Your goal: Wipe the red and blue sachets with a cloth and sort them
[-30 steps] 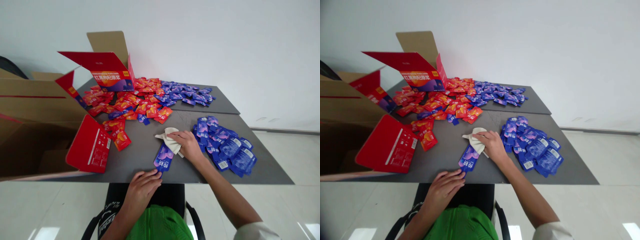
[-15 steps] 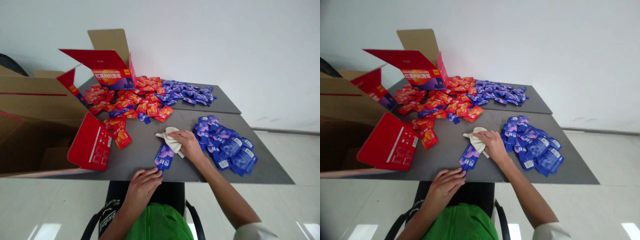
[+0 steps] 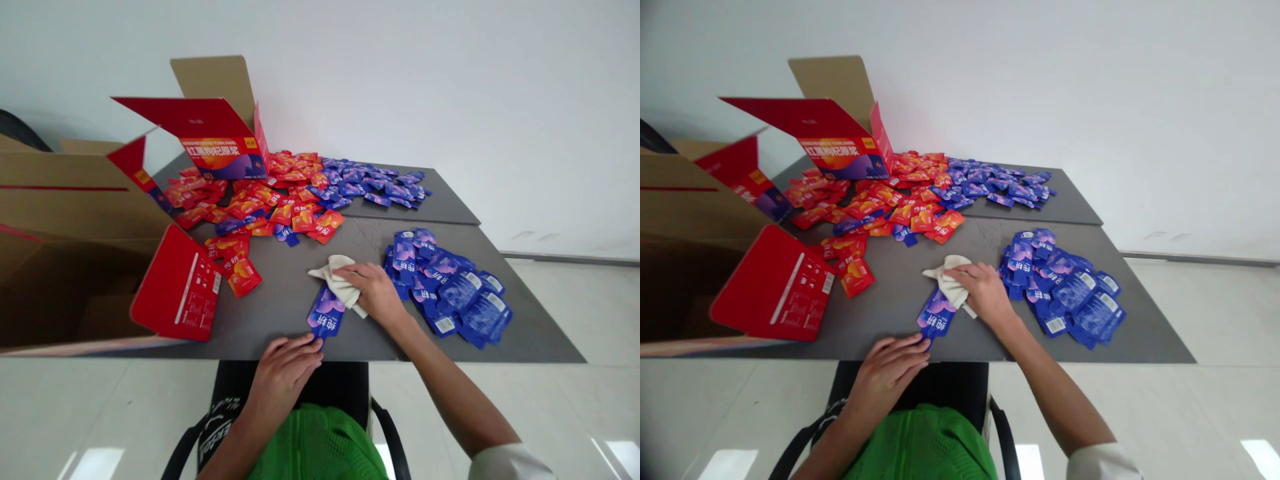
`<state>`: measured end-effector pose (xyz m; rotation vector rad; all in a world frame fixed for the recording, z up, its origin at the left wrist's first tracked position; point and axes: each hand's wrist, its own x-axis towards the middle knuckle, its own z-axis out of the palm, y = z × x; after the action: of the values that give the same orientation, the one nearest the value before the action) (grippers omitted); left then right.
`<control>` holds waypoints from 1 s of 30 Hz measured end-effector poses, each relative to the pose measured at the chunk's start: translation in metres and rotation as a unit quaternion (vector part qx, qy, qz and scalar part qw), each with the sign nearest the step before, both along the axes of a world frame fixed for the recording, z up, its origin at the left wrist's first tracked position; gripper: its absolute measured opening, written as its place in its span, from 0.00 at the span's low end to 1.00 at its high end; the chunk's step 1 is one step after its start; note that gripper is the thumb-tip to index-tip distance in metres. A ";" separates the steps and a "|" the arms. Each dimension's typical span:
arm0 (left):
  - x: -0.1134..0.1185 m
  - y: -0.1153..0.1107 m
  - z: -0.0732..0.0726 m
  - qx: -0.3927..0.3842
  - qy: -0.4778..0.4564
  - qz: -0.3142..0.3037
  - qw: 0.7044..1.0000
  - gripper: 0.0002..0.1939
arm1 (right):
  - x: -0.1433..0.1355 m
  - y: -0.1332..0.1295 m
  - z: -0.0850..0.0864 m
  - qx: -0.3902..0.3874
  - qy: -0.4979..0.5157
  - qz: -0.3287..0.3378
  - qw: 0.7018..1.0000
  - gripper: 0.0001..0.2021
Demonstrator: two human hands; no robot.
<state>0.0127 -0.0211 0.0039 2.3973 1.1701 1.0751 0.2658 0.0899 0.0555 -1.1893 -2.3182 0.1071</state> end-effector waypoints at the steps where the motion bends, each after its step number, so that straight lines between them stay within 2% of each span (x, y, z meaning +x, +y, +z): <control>1: 0.000 0.000 0.000 -0.001 0.002 0.001 1.000 0.09 | 0.002 0.002 0.006 0.016 0.013 -0.018 1.000 0.21; 3: 0.000 0.000 0.000 -0.003 0.006 0.000 1.000 0.09 | -0.001 -0.010 0.017 0.030 0.039 -0.017 0.999 0.22; 5: 0.000 0.000 0.001 -0.005 0.006 0.000 1.000 0.10 | -0.011 -0.035 0.020 0.013 0.036 0.031 0.999 0.22; 7: -0.001 0.000 0.002 -0.009 0.003 -0.002 1.000 0.10 | -0.022 -0.058 0.014 -0.025 0.005 0.099 0.995 0.22; 9: -0.001 0.001 0.002 -0.013 -0.001 -0.005 1.000 0.12 | -0.028 -0.065 0.002 -0.056 -0.002 0.134 0.989 0.21; 11: -0.001 0.001 0.002 -0.015 0.001 -0.008 1.000 0.11 | -0.025 -0.051 -0.010 -0.062 0.013 0.120 0.991 0.21; 13: -0.001 0.001 0.000 -0.013 0.004 -0.008 1.000 0.10 | -0.014 -0.023 -0.014 -0.043 0.023 0.073 0.996 0.21; 16: -0.001 0.000 -0.002 -0.009 0.006 -0.005 1.000 0.10 | 0.001 0.009 -0.004 -0.001 0.011 0.007 1.000 0.21; 18: 0.000 0.000 -0.002 -0.006 0.009 -0.001 1.000 0.10 | 0.002 0.006 0.007 0.020 0.017 -0.002 1.000 0.21; 21: 0.000 0.000 0.000 0.001 0.010 -0.001 1.000 0.10 | -0.011 -0.030 0.016 0.015 0.017 0.039 0.999 0.23; 23: -0.001 0.000 0.002 -0.002 0.007 -0.003 1.000 0.11 | -0.023 -0.055 0.012 -0.014 -0.003 0.096 0.995 0.23; 25: -0.001 0.001 0.003 -0.010 0.002 -0.005 1.000 0.11 | -0.028 -0.064 0.001 -0.044 -0.002 0.137 0.990 0.23; 27: -0.001 0.001 0.002 -0.013 0.000 -0.010 1.000 0.10 | -0.025 -0.052 -0.010 -0.057 0.013 0.130 0.990 0.22; 30: -0.001 0.000 -0.001 -0.012 0.003 -0.013 1.000 0.09 | -0.006 -0.009 -0.014 -0.028 0.009 0.047 0.998 0.23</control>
<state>0.0113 -0.0208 0.0025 2.3922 1.1450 1.0397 0.2593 0.0810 0.0413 -1.1009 -2.3702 0.2179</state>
